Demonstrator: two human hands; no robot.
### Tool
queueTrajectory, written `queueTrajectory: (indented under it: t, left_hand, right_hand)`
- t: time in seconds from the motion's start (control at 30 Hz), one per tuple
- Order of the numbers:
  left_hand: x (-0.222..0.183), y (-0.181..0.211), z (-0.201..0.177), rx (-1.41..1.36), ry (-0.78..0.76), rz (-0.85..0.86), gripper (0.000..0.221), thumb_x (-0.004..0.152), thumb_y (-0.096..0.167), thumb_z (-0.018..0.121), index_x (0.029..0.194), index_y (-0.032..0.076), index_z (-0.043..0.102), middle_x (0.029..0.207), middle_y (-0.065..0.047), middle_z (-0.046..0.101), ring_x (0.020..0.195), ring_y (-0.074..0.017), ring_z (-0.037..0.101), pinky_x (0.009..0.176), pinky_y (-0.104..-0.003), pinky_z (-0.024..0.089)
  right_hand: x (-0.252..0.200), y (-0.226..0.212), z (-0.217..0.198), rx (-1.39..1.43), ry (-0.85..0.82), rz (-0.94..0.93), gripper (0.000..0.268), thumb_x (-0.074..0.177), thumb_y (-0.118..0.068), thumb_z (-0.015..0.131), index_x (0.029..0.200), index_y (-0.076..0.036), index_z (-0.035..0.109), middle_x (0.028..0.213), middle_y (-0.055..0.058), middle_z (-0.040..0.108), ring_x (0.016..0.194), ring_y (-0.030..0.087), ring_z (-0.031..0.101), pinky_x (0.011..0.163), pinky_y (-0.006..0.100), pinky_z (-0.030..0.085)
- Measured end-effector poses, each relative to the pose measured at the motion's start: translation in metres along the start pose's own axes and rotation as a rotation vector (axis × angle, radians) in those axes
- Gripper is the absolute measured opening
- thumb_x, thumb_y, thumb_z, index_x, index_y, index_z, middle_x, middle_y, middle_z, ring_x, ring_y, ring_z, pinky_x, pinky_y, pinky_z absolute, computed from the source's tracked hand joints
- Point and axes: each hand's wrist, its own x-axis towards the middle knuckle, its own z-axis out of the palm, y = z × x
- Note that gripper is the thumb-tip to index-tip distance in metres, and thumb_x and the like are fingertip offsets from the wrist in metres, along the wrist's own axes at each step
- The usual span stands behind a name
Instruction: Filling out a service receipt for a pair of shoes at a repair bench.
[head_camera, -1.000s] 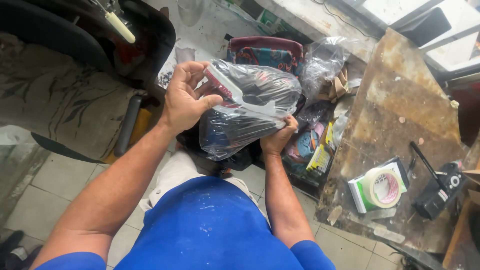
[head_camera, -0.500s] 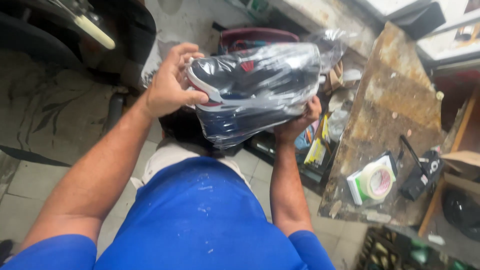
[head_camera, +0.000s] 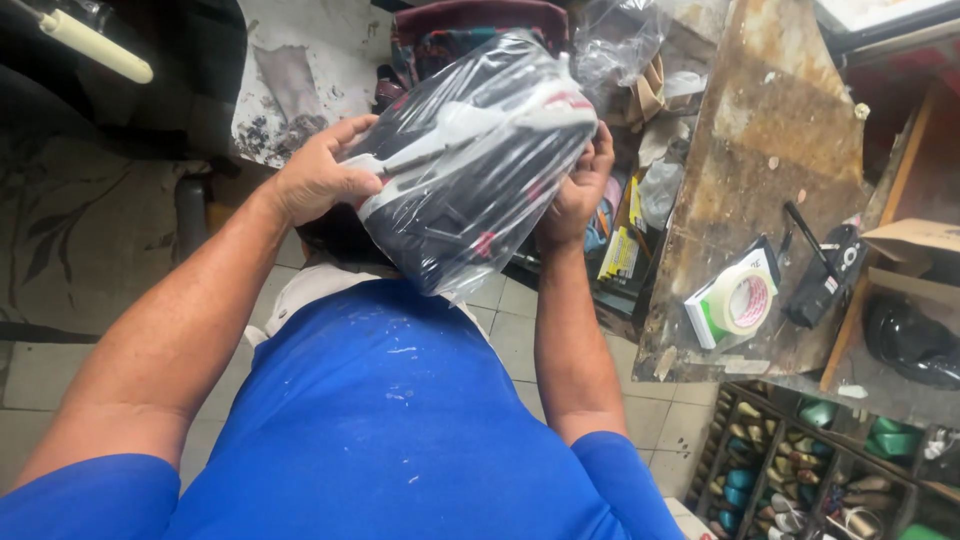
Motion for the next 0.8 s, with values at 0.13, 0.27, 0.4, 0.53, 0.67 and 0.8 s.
queueTrajectory:
  t: [0.13, 0.27, 0.4, 0.53, 0.67, 0.8]
  left_hand:
    - [-0.005, 0.008, 0.019, -0.08, -0.148, -0.146, 0.101, 0.058, 0.029, 0.084, 0.149, 0.01, 0.043, 0.126, -0.011, 0.062, 0.098, -0.0242, 0.068, 0.066, -0.04, 0.064]
    - [0.0, -0.036, 0.013, -0.571, -0.302, -0.208, 0.06, 0.075, 0.02, 0.071, 0.13, 0.0, 0.057, 0.092, -0.015, 0.073, 0.068, -0.0278, 0.073, 0.05, -0.039, 0.063]
    - [-0.007, -0.039, 0.028, -0.72, -0.63, -0.104, 0.09, 0.085, 0.068, 0.065, 0.122, -0.014, 0.061, 0.096, -0.036, 0.066, 0.075, -0.0473, 0.069, 0.056, -0.047, 0.06]
    - [0.004, -0.066, 0.009, -0.681, -0.6, -0.153, 0.118, 0.071, 0.09, 0.049, 0.127, -0.014, 0.06, 0.104, -0.042, 0.065, 0.076, -0.0544, 0.067, 0.052, -0.049, 0.054]
    - [0.007, -0.051, 0.004, -0.629, -0.528, -0.2, 0.095, 0.085, 0.077, 0.04, 0.125, -0.007, 0.064, 0.095, -0.035, 0.068, 0.064, -0.0432, 0.068, 0.045, -0.037, 0.05]
    - [0.003, -0.028, 0.008, -0.758, -0.576, -0.207, 0.094, 0.097, 0.07, 0.029, 0.145, -0.007, 0.051, 0.123, -0.034, 0.064, 0.096, -0.0505, 0.069, 0.056, -0.041, 0.061]
  right_hand:
    - [0.013, 0.02, -0.018, -0.023, -0.015, -0.008, 0.063, 0.088, 0.007, 0.068, 0.145, -0.006, 0.044, 0.137, 0.019, 0.059, 0.121, 0.025, 0.061, 0.108, 0.04, 0.05]
    - [0.022, 0.012, -0.012, -0.002, -0.128, -0.073, 0.055, 0.088, -0.004, 0.079, 0.136, -0.005, 0.053, 0.124, 0.015, 0.063, 0.113, 0.022, 0.062, 0.103, 0.036, 0.05]
    - [0.035, -0.009, -0.001, -0.101, -0.185, 0.031, 0.045, 0.085, -0.002, 0.07, 0.128, -0.003, 0.055, 0.106, 0.014, 0.065, 0.091, 0.023, 0.067, 0.077, 0.034, 0.059]
    - [0.06, -0.008, 0.005, -0.128, -0.223, 0.003, 0.04, 0.081, -0.002, 0.074, 0.117, -0.005, 0.057, 0.097, 0.003, 0.053, 0.087, 0.017, 0.054, 0.073, 0.03, 0.053]
    - [0.08, 0.008, 0.006, -0.01, -0.242, 0.011, 0.05, 0.08, 0.006, 0.075, 0.127, -0.001, 0.057, 0.112, 0.013, 0.066, 0.096, 0.022, 0.066, 0.083, 0.032, 0.056]
    - [0.088, -0.009, 0.023, -0.034, -0.238, 0.188, 0.043, 0.076, 0.002, 0.067, 0.119, -0.003, 0.062, 0.099, 0.01, 0.067, 0.087, 0.021, 0.064, 0.076, 0.033, 0.057]
